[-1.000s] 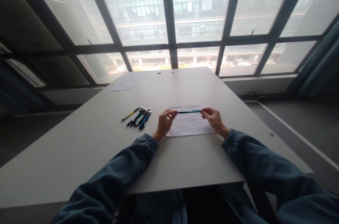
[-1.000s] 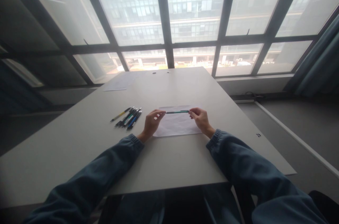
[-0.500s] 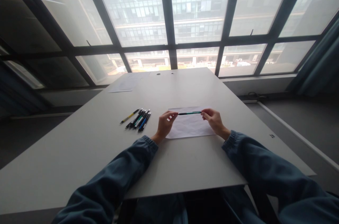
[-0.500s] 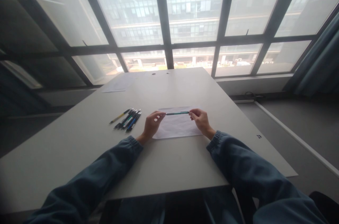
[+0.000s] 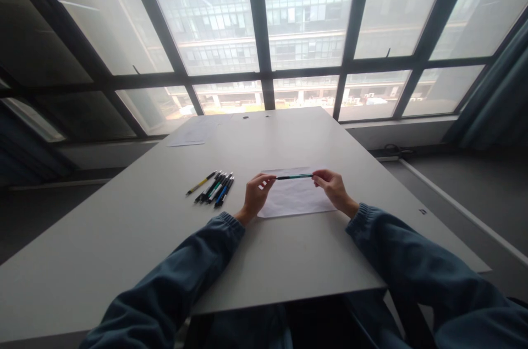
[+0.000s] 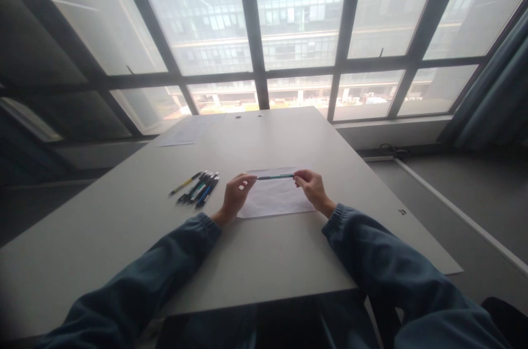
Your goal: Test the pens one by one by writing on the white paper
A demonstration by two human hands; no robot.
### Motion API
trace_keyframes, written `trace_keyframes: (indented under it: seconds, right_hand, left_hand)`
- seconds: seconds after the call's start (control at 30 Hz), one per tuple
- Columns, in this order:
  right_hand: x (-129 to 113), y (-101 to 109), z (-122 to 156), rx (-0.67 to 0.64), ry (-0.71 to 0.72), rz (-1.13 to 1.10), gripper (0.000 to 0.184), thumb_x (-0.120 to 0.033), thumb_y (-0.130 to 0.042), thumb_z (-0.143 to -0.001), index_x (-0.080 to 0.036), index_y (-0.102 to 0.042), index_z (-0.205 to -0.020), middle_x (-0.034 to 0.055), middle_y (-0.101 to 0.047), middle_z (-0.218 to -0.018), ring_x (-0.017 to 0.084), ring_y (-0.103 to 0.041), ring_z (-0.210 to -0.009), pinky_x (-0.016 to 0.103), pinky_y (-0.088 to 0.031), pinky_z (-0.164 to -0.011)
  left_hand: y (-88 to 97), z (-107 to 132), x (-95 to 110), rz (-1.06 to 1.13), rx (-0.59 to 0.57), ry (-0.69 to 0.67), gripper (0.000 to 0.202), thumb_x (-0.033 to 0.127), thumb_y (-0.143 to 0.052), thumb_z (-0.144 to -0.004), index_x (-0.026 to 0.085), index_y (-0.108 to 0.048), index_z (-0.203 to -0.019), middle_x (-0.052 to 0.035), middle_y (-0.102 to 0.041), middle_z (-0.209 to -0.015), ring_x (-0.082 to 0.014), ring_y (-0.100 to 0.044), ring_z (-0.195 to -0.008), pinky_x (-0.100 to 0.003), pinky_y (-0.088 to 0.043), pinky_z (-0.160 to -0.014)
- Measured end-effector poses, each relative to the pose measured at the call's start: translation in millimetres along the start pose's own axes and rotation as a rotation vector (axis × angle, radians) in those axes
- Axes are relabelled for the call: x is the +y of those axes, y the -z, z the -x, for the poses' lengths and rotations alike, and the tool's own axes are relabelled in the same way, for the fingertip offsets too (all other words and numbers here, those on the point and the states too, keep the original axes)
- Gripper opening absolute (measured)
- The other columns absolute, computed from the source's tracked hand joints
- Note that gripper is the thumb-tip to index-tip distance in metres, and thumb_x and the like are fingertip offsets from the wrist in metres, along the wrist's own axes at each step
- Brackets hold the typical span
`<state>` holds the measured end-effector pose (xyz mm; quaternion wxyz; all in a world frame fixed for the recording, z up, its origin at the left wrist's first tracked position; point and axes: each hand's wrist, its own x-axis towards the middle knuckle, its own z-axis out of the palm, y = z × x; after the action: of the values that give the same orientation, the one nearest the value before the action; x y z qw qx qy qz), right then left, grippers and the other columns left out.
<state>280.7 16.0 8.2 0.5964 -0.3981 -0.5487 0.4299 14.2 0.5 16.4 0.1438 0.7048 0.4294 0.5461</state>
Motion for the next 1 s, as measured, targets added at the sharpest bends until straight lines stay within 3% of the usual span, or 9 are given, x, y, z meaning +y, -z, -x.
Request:
trace_keyframes:
  seconds: [1.0]
  right_hand:
    - [0.5,1.4,-1.4,-0.005,0.0,0.031,0.035,-0.047,-0.083,-0.068,-0.017,-0.073,-0.084,0.0036,-0.069,-0.071,0.015,-0.06,-0.061,0.03,-0.052,-0.058]
  left_hand:
    - [-0.7,-0.4,2.3,-0.003,0.012,0.004,0.015,0.032,-0.067,-0.091,0.021,-0.077,-0.094,-0.0042,-0.072,-0.088,-0.0149,-0.064,-0.077,-0.027,-0.05,-0.066]
